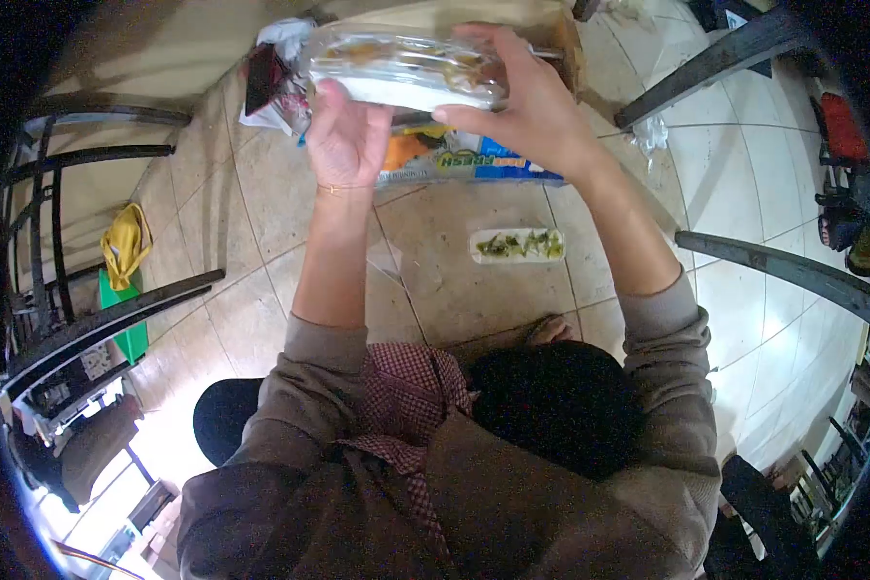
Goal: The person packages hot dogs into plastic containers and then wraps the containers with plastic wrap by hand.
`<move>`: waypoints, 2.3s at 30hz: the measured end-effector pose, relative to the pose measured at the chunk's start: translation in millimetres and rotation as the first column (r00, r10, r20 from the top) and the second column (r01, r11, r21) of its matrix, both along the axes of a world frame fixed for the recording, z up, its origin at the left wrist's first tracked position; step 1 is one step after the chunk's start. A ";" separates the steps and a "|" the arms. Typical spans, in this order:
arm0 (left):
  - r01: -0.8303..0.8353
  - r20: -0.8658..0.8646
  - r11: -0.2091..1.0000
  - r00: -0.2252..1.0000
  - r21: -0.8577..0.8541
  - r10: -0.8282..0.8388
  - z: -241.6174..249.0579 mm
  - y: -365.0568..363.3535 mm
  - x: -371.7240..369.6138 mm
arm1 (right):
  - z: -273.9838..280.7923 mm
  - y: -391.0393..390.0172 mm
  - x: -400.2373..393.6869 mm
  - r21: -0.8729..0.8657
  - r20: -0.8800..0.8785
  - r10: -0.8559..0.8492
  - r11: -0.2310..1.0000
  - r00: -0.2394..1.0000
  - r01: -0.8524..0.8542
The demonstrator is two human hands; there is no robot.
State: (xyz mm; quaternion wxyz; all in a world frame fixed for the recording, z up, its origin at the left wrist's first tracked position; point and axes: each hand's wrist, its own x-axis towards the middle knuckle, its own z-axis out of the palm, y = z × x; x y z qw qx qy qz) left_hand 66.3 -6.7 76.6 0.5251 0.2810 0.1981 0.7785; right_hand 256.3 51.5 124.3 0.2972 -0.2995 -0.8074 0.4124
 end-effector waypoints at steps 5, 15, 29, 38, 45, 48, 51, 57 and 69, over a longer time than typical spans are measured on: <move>-0.181 0.114 0.982 0.978 0.047 0.175 75.3 18.8 20.7 | 61.2 -7.1 -18.3 0.145 -0.160 -0.111 0.980 0.981 0.135; -0.051 0.262 0.995 0.962 -0.084 0.071 154.4 50.0 -37.1 | 141.6 -3.3 -45.0 0.520 -0.028 -0.012 0.854 1.000 0.025; 0.002 0.166 1.000 0.986 0.010 -0.004 241.8 35.7 -94.2 | 232.0 -0.4 -106.9 0.849 -0.132 0.359 0.522 0.924 -0.081; 0.210 0.274 0.968 0.931 0.134 -0.240 229.4 32.8 -127.1 | 218.1 -12.0 -137.3 0.884 -0.149 0.306 0.468 0.940 -0.013; 0.257 0.313 0.959 0.907 0.116 -0.281 217.2 37.6 -127.5 | 197.8 -4.3 -139.5 0.897 -0.168 0.315 0.441 0.934 0.013; 0.269 0.276 0.951 0.913 0.150 -0.302 212.5 42.3 -131.0 | 193.9 -4.6 -139.5 0.896 -0.169 0.302 0.444 0.938 0.018; 0.197 0.183 0.977 0.960 0.084 -0.210 216.0 40.2 -129.1 | 197.1 -4.7 -139.1 0.842 -0.183 0.289 0.539 0.939 -0.002; -0.218 0.298 0.975 0.930 -0.033 0.218 230.7 27.5 -88.0 | 199.5 3.6 -139.7 0.735 -0.358 0.310 0.675 0.881 0.061; -0.641 0.224 0.705 0.767 0.302 0.602 250.8 23.6 -87.1 | 174.0 13.2 -160.6 0.346 -0.695 0.331 0.932 0.639 -0.106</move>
